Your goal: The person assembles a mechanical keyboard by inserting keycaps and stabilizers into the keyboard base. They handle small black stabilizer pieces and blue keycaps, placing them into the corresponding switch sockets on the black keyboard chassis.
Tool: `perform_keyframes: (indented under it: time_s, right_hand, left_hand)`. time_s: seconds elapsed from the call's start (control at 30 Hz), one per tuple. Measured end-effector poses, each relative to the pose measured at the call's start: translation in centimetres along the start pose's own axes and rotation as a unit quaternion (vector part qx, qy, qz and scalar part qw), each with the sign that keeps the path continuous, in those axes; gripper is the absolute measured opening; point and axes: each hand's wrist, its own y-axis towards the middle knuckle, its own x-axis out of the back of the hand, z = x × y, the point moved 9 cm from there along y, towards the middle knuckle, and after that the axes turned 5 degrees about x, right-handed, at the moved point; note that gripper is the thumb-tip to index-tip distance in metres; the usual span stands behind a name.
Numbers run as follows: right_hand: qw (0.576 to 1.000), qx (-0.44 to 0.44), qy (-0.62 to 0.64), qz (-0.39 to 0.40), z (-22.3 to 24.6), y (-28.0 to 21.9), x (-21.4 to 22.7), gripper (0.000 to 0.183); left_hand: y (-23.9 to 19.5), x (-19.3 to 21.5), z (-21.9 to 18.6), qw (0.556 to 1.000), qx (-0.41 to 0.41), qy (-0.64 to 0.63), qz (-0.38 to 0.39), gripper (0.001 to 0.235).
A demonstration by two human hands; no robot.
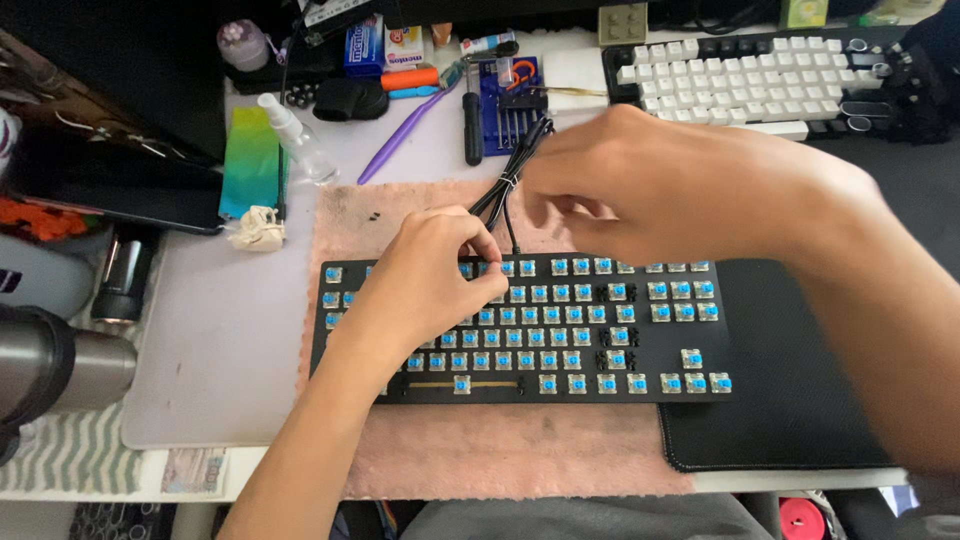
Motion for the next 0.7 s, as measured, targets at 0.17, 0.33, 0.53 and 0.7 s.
perform_keyframes:
  time_s: [0.17, 0.33, 0.53, 0.7]
  right_hand:
    - [0.989, -0.127, -0.003, 0.079, -2.7, -1.3, -2.2, 0.019]
    - [0.983, -0.153, -0.001, 0.105, -3.2, -1.2, -3.4, 0.024]
    - [0.989, -0.112, 0.013, 0.100, -3.0, -1.4, -4.5, 0.019]
    - [0.989, -0.094, -0.025, 0.111, -2.4, -1.2, -4.7, 0.018]
  left_hand:
    - [-0.2, -0.6, 0.0, 0.997, 0.047, 0.043, 0.033, 0.010]
    - [-0.5, -1.6, -0.2, 0.992, -0.017, 0.123, 0.026, 0.006]
    - [-0.9, -0.1, -0.4, 0.993, 0.073, 0.056, 0.075, 0.007]
    - [-1.7, 5.4, 2.6, 0.996, 0.044, 0.058, -0.050, 0.010]
